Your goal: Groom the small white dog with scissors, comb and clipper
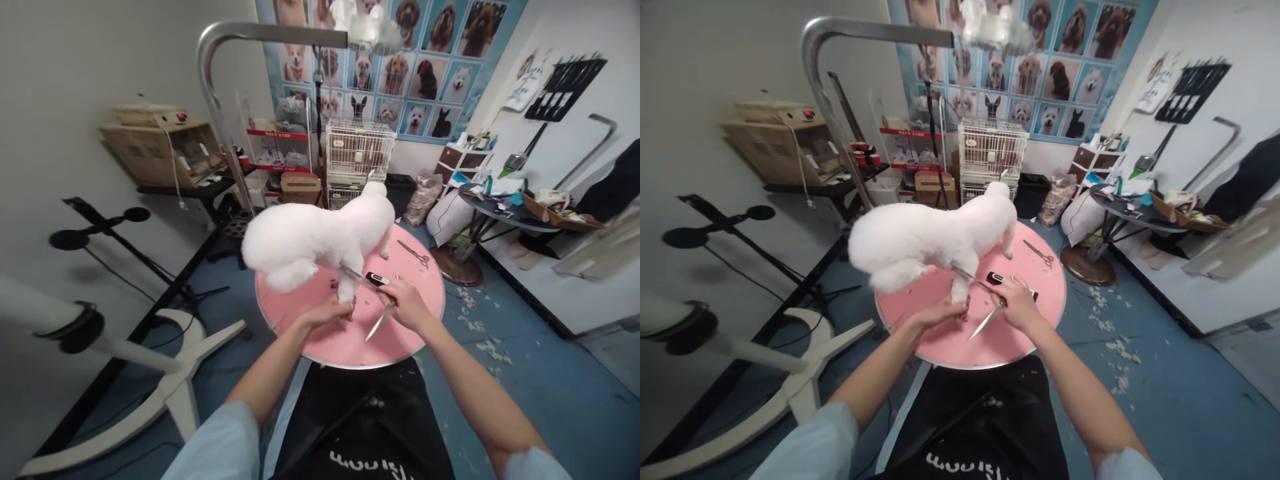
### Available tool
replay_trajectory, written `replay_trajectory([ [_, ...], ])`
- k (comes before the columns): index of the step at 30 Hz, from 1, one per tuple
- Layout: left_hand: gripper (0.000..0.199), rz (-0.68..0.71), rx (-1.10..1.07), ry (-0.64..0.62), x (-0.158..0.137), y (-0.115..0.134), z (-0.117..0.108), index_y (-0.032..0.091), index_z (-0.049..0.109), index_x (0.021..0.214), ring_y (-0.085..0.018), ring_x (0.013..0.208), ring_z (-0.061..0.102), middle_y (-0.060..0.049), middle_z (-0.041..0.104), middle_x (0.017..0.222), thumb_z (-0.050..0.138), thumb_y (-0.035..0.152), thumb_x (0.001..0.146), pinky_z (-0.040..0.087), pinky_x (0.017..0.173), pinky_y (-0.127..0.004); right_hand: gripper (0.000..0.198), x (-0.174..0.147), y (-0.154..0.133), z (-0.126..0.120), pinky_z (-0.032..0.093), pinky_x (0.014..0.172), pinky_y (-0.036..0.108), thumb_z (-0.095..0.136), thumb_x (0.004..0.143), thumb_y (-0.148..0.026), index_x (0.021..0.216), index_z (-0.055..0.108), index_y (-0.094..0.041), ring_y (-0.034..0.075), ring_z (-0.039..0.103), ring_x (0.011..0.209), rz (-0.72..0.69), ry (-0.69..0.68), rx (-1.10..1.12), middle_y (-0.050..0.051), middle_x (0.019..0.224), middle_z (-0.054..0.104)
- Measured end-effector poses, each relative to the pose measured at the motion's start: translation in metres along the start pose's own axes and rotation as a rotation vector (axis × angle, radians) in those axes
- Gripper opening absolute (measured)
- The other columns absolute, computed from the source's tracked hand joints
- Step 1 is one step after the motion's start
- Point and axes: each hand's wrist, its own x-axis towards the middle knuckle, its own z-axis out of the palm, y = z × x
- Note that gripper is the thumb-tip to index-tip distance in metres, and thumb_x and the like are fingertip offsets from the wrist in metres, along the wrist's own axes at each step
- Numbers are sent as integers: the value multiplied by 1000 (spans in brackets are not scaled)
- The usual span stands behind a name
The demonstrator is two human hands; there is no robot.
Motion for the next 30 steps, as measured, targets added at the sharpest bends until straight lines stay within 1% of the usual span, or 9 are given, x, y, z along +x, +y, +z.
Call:
replay_trajectory([
  [4, 46, 13, -9, -4, -12, -11, -4, 12, 58, 78, -12, 66, 59, -1, 59, 70, 81, 50, 65, 50, 63, -26, 20, 22, -14, -12, 36, 81, 34, 53, 84, -11, 74, 68, -20, 16, 50, 66, -188, -263, -38, 2, 66, 59],
  [6, 47, 7, -8, 7, -13, -18, -8, 12, 60, 79, -13, 65, 60, -3, 62, 73, 80, 53, 67, 51, 60, -26, 22, 24, -17, -20, 35, 81, 33, 52, 84, -9, 75, 68, -20, 15, 50, 67, -244, -291, -32, 1, 65, 58],
  [11, 56, 0, -17, -9, -10, -26, -11, 11, 61, 93, -12, 52, 59, -6, 66, 72, 77, 58, 69, 48, 47, -24, 23, 29, -8, -32, 34, 79, 35, 51, 87, -13, 81, 72, -18, 17, 48, 66, -139, -145, -189, 4, 65, 58],
  [15, 53, 36, 79, 7, -10, -30, -11, 10, 63, 78, -9, 49, 56, -4, 62, 62, 72, 62, 73, 43, 44, -20, 24, 14, -11, -23, 37, 77, 33, 49, 91, -18, 77, 69, -18, 16, 49, 66, -157, -363, -70, 3, 66, 58],
  [17, 52, 50, 114, -39, -11, -34, -13, 10, 63, 73, -9, 49, 55, -3, 60, 59, 69, 62, 76, 43, 46, -20, 25, 1, -12, -21, 38, 74, 32, 49, 93, -23, 80, 70, -19, 17, 50, 68, -113, -381, 20, 4, 67, 57],
  [20, 48, 68, 132, -121, -14, -37, -17, 10, 65, 77, -9, 53, 57, -2, 60, 59, 70, 58, 78, 44, 50, -20, 31, -24, -6, -22, 38, 67, 28, 50, 94, -31, 75, 69, -17, 17, 50, 69, 9, -427, 174, 4, 67, 54],
  [24, 51, 50, 71, -162, -22, -35, -22, 11, 63, 88, -7, 54, 57, -4, 67, 70, 73, 59, 75, 43, 52, -19, 22, -53, 14, -14, 38, 60, 24, 56, 86, -24, 69, 69, -16, 14, 51, 63, 226, -728, 287, 2, 66, 55],
  [26, 56, 30, 28, -153, -27, -34, -22, 11, 61, 87, -7, 50, 55, -4, 66, 68, 72, 64, 73, 42, 50, -19, 16, -57, 22, -4, 38, 63, 24, 57, 82, -18, 73, 71, -15, 15, 54, 66, 265, -784, 168, 3, 68, 59],
  [30, 64, 64, -20, -5, -34, -32, -15, 12, 58, 78, -7, 43, 49, -1, 59, 55, 63, 76, 71, 36, 44, -19, 21, -46, 28, 11, 38, 75, 29, 58, 84, -17, 91, 77, -19, 19, 60, 77, 181, -681, -206, 6, 76, 65],
])
